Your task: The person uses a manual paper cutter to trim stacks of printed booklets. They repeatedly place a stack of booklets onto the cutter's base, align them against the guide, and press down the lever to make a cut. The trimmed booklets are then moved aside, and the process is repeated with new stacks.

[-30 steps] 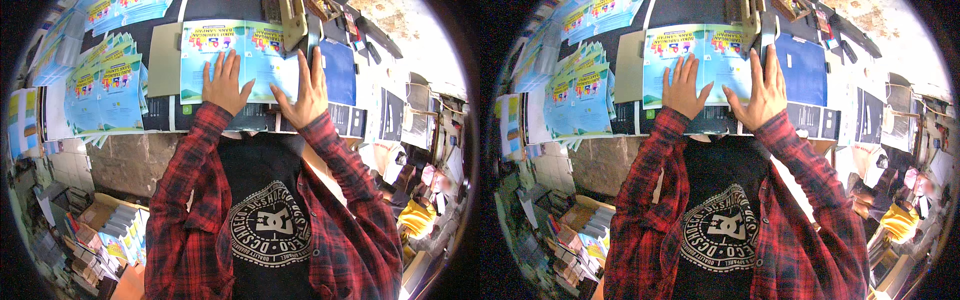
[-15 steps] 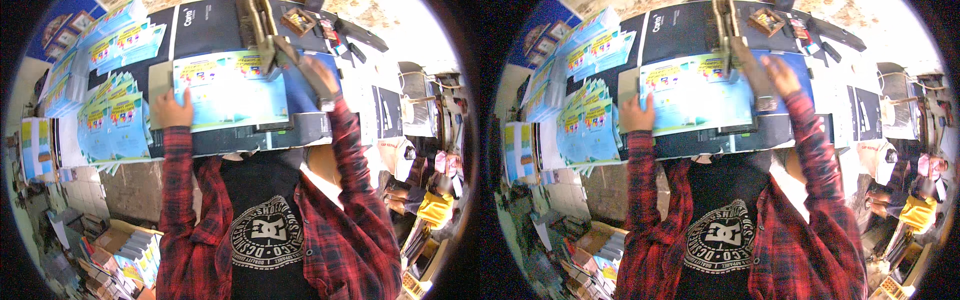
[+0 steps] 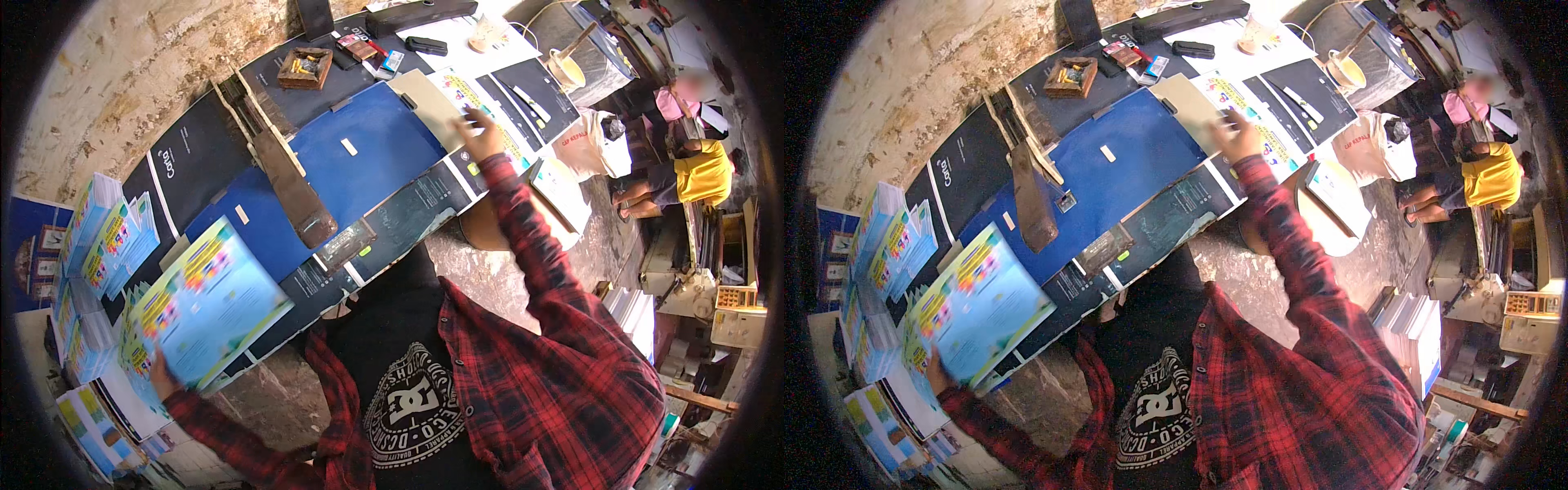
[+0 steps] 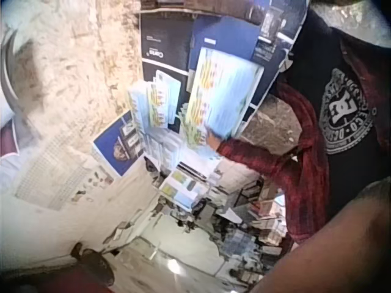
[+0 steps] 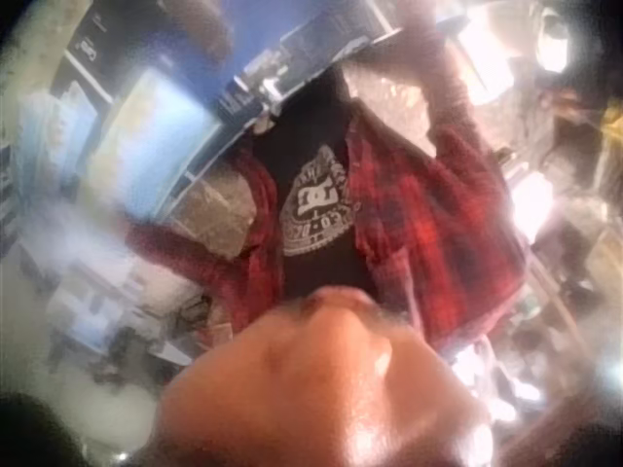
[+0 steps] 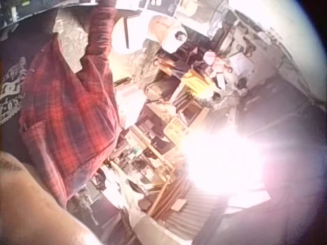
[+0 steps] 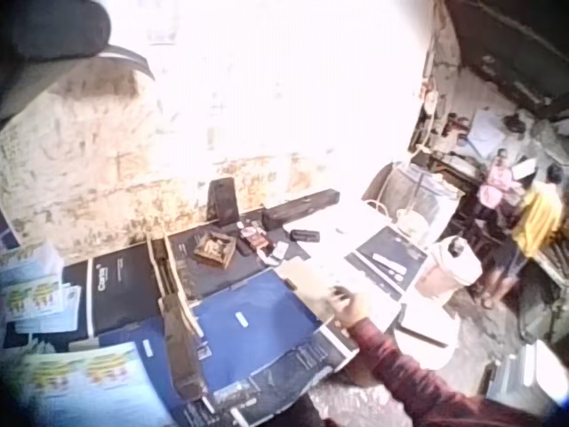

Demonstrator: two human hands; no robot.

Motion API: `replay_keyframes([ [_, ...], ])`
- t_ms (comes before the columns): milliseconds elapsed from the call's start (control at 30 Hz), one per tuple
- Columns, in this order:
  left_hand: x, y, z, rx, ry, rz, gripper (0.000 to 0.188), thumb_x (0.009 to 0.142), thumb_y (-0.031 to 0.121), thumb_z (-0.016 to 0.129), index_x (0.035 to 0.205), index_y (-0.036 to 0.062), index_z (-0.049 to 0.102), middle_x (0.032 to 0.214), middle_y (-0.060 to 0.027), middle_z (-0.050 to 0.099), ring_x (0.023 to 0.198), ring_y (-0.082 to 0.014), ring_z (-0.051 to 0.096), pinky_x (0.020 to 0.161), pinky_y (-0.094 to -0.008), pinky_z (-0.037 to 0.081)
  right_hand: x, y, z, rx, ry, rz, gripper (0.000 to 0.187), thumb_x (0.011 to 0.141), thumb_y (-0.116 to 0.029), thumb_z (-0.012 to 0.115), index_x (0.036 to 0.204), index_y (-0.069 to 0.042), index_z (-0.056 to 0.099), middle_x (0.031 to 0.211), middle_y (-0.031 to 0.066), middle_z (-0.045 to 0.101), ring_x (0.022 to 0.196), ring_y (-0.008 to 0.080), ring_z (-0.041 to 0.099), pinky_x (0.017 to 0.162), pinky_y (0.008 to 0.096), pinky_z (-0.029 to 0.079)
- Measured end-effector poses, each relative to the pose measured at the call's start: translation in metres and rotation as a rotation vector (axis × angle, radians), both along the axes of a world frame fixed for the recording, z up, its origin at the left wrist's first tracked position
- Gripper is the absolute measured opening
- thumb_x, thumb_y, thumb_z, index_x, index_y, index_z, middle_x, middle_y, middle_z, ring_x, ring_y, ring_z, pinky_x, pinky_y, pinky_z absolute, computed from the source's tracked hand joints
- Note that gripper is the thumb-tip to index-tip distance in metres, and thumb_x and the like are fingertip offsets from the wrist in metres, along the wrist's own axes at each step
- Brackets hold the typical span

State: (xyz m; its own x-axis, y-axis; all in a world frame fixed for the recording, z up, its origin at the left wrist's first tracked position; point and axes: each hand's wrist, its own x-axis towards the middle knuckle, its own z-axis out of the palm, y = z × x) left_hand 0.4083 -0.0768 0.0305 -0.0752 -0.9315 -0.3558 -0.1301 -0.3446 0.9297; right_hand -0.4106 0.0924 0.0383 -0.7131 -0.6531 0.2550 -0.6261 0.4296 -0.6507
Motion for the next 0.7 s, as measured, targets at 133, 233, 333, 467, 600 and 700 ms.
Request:
replay_keyframes([
  [133, 0.088, -0.017, 0.032, 0.052, -0.245, 0.066, 0.052, 0.094, 0.043, 0.062, 0.116, -0.0044, 0.064, 0.109, -0.014, 0.067, 0.091, -0.0222, 0.065, 0.083, -0.0352, 0.051, -0.113, 0.041, -0.011, 0.339, 0.296, -0.112, 0.076, 0.068, -0.056, 0.079, 0.119, -0.002, 0.062, 0.111, 0.0182, 0.066, 0.103, 0.0299, 0.064, 0.09, 0.0393, 0.051],
  [233, 0.138, -0.002, 0.052, -0.291, -0.745, -0.183, 0.052, 0.093, 0.044, 0.063, 0.118, -0.0024, 0.064, 0.111, -0.0125, 0.067, 0.092, -0.0214, 0.064, 0.083, -0.0353, 0.05, -0.13, 0.039, -0.006, 0.583, 0.237, -0.168, 0.097, 0.056, -0.071, 0.078, 0.122, -0.001, 0.06, 0.121, 0.0214, 0.061, 0.114, 0.0332, 0.059, 0.097, 0.0405, 0.047],
  [333, 0.17, -0.014, 0.067, -0.467, -0.986, 0.159, 0.052, 0.092, 0.044, 0.064, 0.12, 0.0, 0.064, 0.114, -0.0096, 0.067, 0.095, -0.0195, 0.062, 0.083, -0.034, 0.048, -0.133, 0.019, -0.011, 0.702, 0.121, -0.157, 0.113, 0.046, -0.082, 0.075, 0.122, 0.0, 0.06, 0.125, 0.0235, 0.057, 0.12, 0.0349, 0.054, 0.103, 0.04, 0.044],
  [467, 0.074, -0.002, 0.056, -0.467, -0.726, 0.237, 0.05, 0.096, 0.039, 0.06, 0.131, 0.0028, 0.058, 0.122, -0.0067, 0.062, 0.102, -0.0156, 0.058, 0.085, -0.0297, 0.043, -0.143, 0.03, 0.004, 0.788, 0.168, -0.192, 0.11, 0.047, -0.081, 0.076, 0.12, 0.001, 0.061, 0.124, 0.0235, 0.059, 0.118, 0.0354, 0.056, 0.101, 0.0409, 0.045],
  [600, 0.008, 0.093, 0.094, -0.42, -0.681, 0.206, 0.049, 0.1, 0.036, 0.053, 0.137, 0.004, 0.052, 0.128, -0.0103, 0.059, 0.114, -0.0203, 0.057, 0.094, -0.0336, 0.043, -0.14, 0.022, -0.002, 0.751, 0.093, -0.152, 0.106, 0.05, -0.078, 0.076, 0.117, 0.002, 0.062, 0.116, 0.0228, 0.063, 0.111, 0.0332, 0.06, 0.096, 0.0391, 0.048],
  [700, 0.008, 0.16, 0.096, -0.317, -0.61, 0.28, 0.048, 0.101, 0.035, 0.051, 0.139, 0.0051, 0.049, 0.131, -0.0123, 0.058, 0.119, -0.0247, 0.056, 0.096, -0.0364, 0.044, -0.134, 0.022, -0.011, 0.668, 0.088, -0.157, 0.104, 0.051, -0.074, 0.079, 0.117, 0.004, 0.062, 0.115, 0.0229, 0.063, 0.109, 0.0328, 0.062, 0.093, 0.0386, 0.049],
])
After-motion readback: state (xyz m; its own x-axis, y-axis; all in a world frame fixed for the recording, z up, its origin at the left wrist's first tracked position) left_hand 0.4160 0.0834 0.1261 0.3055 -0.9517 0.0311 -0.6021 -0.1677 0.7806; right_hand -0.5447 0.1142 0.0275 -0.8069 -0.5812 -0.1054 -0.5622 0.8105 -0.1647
